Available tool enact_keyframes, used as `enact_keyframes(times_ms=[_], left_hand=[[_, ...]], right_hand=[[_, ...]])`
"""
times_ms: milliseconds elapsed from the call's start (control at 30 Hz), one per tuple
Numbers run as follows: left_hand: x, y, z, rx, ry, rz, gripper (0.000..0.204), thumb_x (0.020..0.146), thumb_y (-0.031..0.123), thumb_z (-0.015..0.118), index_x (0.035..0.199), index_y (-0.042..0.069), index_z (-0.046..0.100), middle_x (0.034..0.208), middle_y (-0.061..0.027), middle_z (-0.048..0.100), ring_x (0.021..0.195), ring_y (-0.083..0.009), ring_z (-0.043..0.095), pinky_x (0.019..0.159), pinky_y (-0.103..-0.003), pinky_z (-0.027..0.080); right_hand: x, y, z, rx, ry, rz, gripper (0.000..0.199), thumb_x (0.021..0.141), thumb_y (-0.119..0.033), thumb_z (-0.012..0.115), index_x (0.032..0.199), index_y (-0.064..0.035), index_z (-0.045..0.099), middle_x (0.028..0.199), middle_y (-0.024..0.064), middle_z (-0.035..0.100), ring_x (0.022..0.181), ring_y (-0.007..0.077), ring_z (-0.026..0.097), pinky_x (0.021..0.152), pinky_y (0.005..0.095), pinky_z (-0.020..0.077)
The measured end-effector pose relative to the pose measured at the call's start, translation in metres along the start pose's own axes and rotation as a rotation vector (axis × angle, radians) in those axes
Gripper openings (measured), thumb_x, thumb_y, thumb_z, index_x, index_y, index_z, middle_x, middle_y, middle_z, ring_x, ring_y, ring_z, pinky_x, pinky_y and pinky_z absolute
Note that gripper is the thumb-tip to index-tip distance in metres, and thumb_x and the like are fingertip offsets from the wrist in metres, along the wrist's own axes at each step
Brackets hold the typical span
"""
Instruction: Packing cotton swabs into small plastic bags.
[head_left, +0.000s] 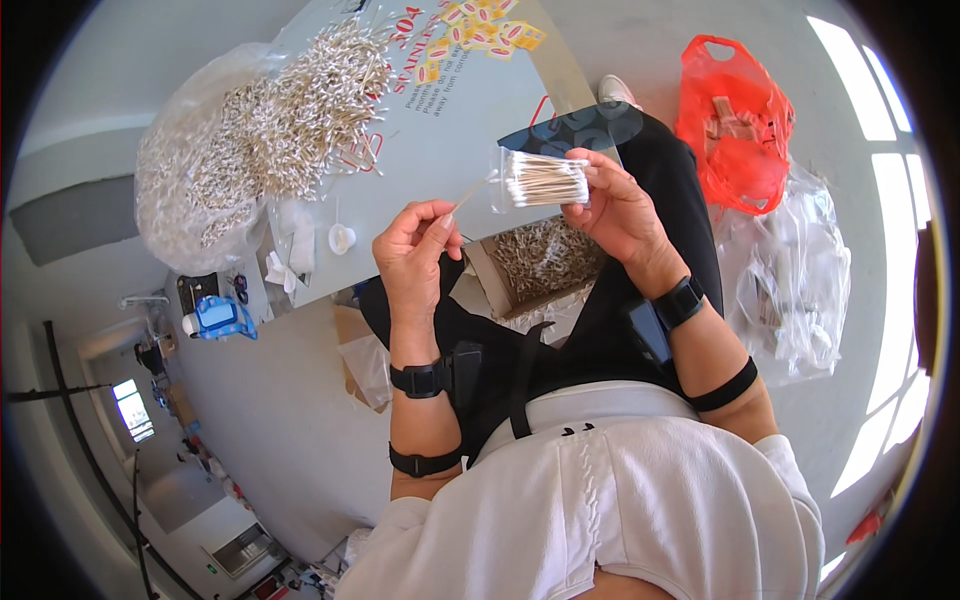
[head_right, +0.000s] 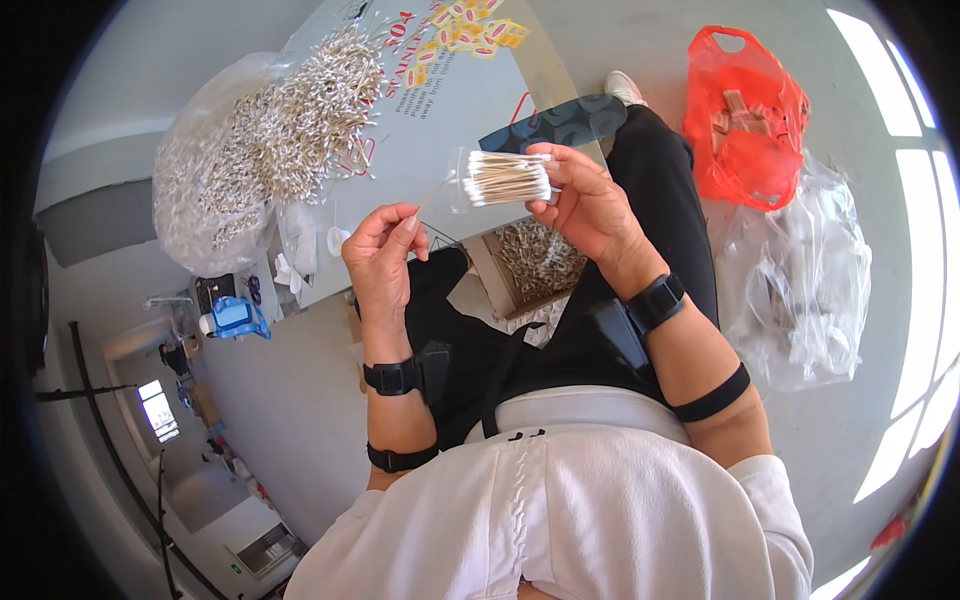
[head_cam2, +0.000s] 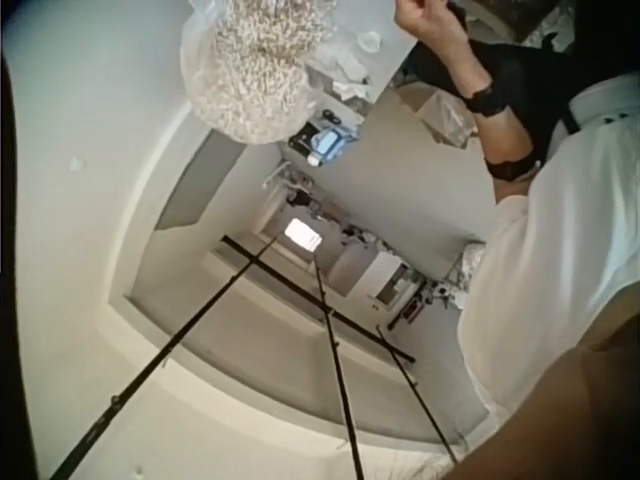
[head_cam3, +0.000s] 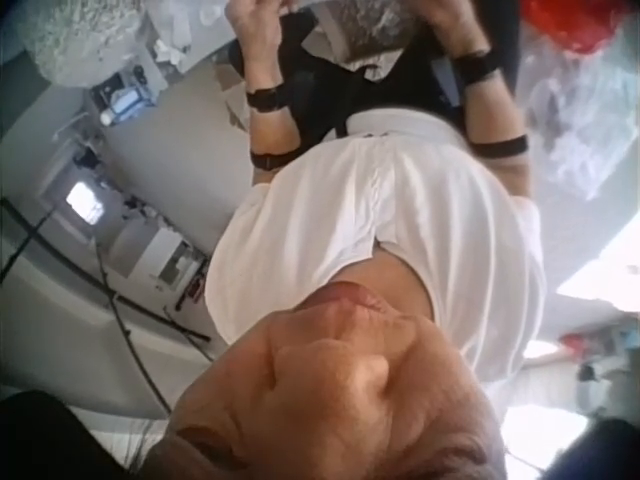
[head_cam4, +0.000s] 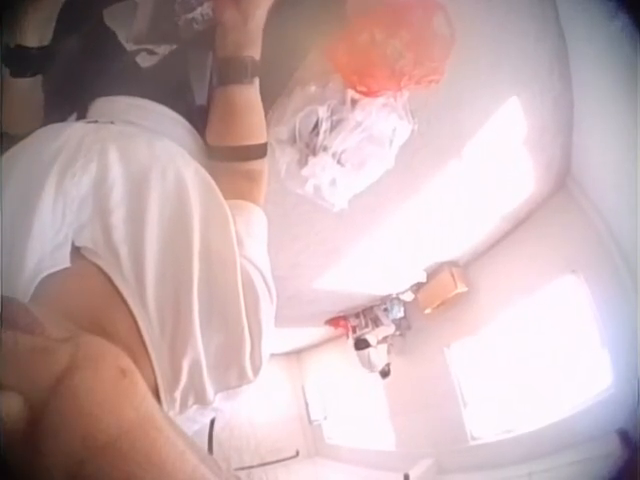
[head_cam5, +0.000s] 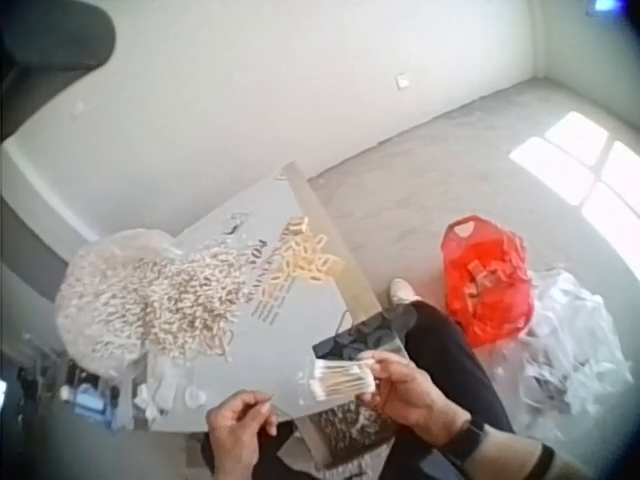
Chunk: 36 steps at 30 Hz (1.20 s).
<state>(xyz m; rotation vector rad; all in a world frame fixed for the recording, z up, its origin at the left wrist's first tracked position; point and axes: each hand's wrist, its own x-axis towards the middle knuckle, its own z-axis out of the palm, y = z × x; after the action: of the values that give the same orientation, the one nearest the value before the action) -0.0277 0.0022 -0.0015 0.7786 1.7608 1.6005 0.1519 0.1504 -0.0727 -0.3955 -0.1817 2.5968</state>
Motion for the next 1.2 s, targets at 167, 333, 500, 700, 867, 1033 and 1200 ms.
enact_keyframes(times_ms=[167,333,500,700,867,1033,1200], left_hand=[[0.002,0.003,-0.001,0.066,-0.018,0.028,0.008,0.084,-0.004,0.058,0.09,-0.005,0.063,0.073,-0.0045,0.059,0.059,-0.0091,0.055,0.05,-0.02,0.045],[0.005,0.002,-0.003,0.099,-0.043,0.089,0.008,0.084,-0.004,0.058,0.09,-0.006,0.062,0.075,-0.0049,0.057,0.061,-0.0103,0.055,0.05,-0.022,0.044],[0.004,0.005,0.001,0.161,-0.046,0.104,0.007,0.084,-0.006,0.057,0.09,-0.006,0.062,0.077,-0.0046,0.057,0.061,-0.0097,0.054,0.05,-0.021,0.044],[0.004,0.01,0.015,0.284,-0.034,0.15,0.006,0.082,-0.007,0.058,0.085,-0.003,0.061,0.079,-0.0025,0.056,0.059,-0.0065,0.054,0.048,-0.018,0.042],[0.004,0.012,0.027,0.312,-0.021,0.103,0.005,0.081,-0.006,0.06,0.083,-0.002,0.06,0.073,-0.0002,0.057,0.058,-0.0055,0.054,0.049,-0.018,0.042],[0.006,0.014,0.035,0.299,-0.021,0.161,0.004,0.081,-0.003,0.063,0.084,-0.002,0.06,0.071,-0.0005,0.058,0.057,-0.0058,0.053,0.05,-0.018,0.042],[0.004,0.01,0.038,0.008,0.098,0.069,0.005,0.082,-0.001,0.064,0.086,-0.002,0.062,0.072,-0.0017,0.059,0.057,-0.0066,0.052,0.049,-0.019,0.041]], right_hand=[[0.001,-0.001,-0.002,-0.015,-0.03,0.024,0.023,0.087,-0.009,0.053,0.109,-0.0011,0.056,0.093,0.0062,0.062,0.08,0.0134,0.058,0.064,0.0261,0.0488],[0.002,-0.001,-0.004,-0.022,-0.041,0.041,0.024,0.087,-0.009,0.054,0.11,-0.0009,0.056,0.094,0.0071,0.062,0.08,0.013,0.058,0.065,0.0262,0.0497],[0.002,0.001,-0.001,-0.084,-0.014,0.058,0.024,0.088,-0.009,0.055,0.109,-0.0005,0.057,0.094,0.0087,0.063,0.077,0.0138,0.059,0.064,0.0257,0.0513],[0.002,0.004,-0.003,-0.131,-0.021,0.076,0.023,0.089,-0.009,0.055,0.111,-0.0016,0.059,0.096,0.0091,0.063,0.076,0.0147,0.06,0.064,0.0254,0.0514],[0.002,0.006,-0.003,-0.134,-0.042,0.088,0.023,0.09,-0.009,0.055,0.112,-0.0019,0.059,0.098,0.009,0.063,0.077,0.0155,0.06,0.065,0.0265,0.0508],[0.002,0.005,-0.005,-0.097,-0.064,0.106,0.024,0.09,-0.008,0.054,0.112,-0.0022,0.059,0.098,0.0089,0.063,0.082,0.0165,0.059,0.067,0.0281,0.0498],[0.002,0.006,-0.006,0.002,-0.04,0.093,0.026,0.091,-0.01,0.053,0.116,-0.0027,0.056,0.098,0.0102,0.063,0.071,0.0185,0.06,0.064,0.0259,0.0513]])
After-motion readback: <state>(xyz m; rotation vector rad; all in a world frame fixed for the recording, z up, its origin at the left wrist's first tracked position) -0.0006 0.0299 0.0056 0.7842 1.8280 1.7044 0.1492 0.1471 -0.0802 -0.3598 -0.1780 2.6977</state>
